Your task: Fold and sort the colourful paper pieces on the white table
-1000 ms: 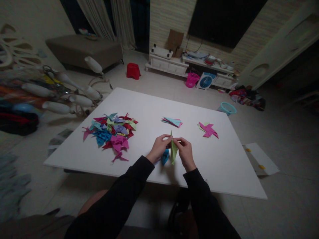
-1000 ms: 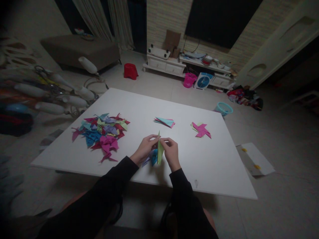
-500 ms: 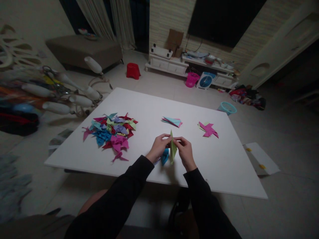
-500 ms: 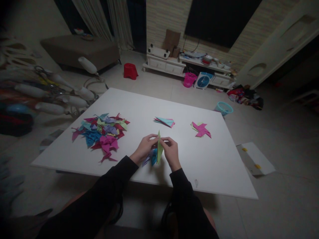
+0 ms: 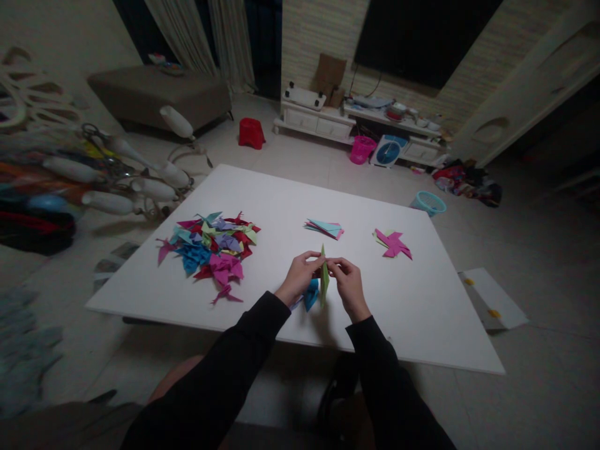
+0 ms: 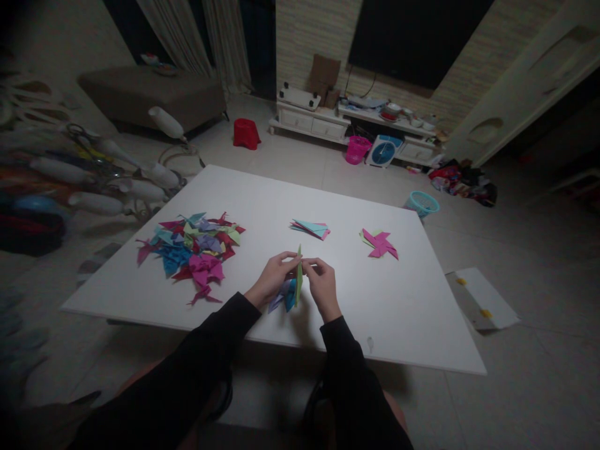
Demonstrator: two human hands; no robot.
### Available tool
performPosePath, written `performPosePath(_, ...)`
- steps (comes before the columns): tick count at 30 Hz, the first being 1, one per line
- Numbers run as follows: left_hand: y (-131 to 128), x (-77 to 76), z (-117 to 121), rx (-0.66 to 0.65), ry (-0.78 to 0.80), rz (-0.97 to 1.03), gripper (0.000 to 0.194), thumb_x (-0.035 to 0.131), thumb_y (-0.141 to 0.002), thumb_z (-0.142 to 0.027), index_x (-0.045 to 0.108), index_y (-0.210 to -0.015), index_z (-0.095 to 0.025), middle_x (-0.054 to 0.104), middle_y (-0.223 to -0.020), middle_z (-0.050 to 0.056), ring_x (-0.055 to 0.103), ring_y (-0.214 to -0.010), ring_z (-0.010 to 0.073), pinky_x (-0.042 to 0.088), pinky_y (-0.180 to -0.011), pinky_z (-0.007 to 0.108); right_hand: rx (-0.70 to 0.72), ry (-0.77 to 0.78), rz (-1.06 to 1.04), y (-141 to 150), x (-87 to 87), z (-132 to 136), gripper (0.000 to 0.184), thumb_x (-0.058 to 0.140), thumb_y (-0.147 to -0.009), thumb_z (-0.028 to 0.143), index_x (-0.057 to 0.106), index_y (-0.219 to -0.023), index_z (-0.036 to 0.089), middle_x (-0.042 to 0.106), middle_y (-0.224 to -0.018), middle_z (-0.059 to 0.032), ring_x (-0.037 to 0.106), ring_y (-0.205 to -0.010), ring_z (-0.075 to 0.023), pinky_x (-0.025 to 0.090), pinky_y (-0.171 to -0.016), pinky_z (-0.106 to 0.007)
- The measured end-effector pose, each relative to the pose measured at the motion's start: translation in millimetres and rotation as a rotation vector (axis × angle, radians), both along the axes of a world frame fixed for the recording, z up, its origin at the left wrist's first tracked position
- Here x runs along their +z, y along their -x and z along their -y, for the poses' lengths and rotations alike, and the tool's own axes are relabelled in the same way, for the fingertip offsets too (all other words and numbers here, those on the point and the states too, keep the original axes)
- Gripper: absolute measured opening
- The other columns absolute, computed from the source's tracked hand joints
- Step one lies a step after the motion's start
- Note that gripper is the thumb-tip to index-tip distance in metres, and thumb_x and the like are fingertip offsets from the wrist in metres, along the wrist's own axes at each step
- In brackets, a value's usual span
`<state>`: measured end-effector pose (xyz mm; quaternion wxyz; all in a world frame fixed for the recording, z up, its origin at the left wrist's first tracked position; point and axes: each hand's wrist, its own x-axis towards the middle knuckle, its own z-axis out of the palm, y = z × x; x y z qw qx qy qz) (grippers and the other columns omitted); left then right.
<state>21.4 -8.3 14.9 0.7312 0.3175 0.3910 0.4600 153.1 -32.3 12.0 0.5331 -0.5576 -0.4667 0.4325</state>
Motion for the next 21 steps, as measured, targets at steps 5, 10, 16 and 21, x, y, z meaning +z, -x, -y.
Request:
performPosePath(5, 0.1, -0.3, -0.1, -0.003, -0.001, -0.006, 0.040, 0.084, -0.072, -0.039, 0.063, -0.094, -0.013, 0.074, -0.077, 0.009, 0.070, -0.065, 0.0173, 0.054, -0.068, 0.029, 0.001, -0.005, 0.001, 0.5, 0.4, -0.2, 0.024, 0.073, -0.079, 0.044, 0.075, -0.078, 0.020, 0.073, -0.079, -0.0031, 0.064, -0.073, -0.0183, 0.052, -0.072, -0.032)
performPosePath(10, 0.3, -1.9, -1.4, 0.011, -0.010, -0.013, 0.037, 0.083, -0.075, -0.037, 0.064, -0.095, -0.012, 0.074, -0.075, 0.009, 0.069, -0.063, 0.0167, 0.055, -0.068, 0.029, 0.022, -0.017, -0.022, 1.5, 1.4, 0.7, 0.022, 0.073, -0.079, 0.042, 0.074, -0.080, 0.020, 0.076, -0.088, -0.0049, 0.068, -0.078, -0.0197, 0.053, -0.076, -0.034)
performPosePath(16, 2.5, -1.9, -2.6, 0.011, -0.020, -0.030, 0.045, 0.085, -0.070, -0.042, 0.064, -0.096, -0.012, 0.073, -0.076, 0.009, 0.069, -0.066, 0.0175, 0.054, -0.070, 0.031, 0.002, 0.001, -0.012, 1.2, -0.3, 1.5, 0.031, 0.077, -0.076, 0.045, 0.071, -0.093, 0.020, 0.075, -0.096, -0.0059, 0.070, -0.083, -0.0216, 0.055, -0.076, -0.035)
performPosePath(21, 4.4, -2.6, -2.9, 0.013, -0.035, -0.022, 0.048, 0.087, -0.066, -0.044, 0.063, -0.094, -0.013, 0.073, -0.082, 0.009, 0.070, -0.072, 0.0184, 0.055, -0.074, 0.033, -0.009, 0.000, -0.003, 0.4, -2.8, 1.6, 0.034, 0.081, -0.071, 0.047, 0.069, -0.090, 0.021, 0.071, -0.100, -0.0061, 0.068, -0.087, -0.0223, 0.056, -0.077, -0.037)
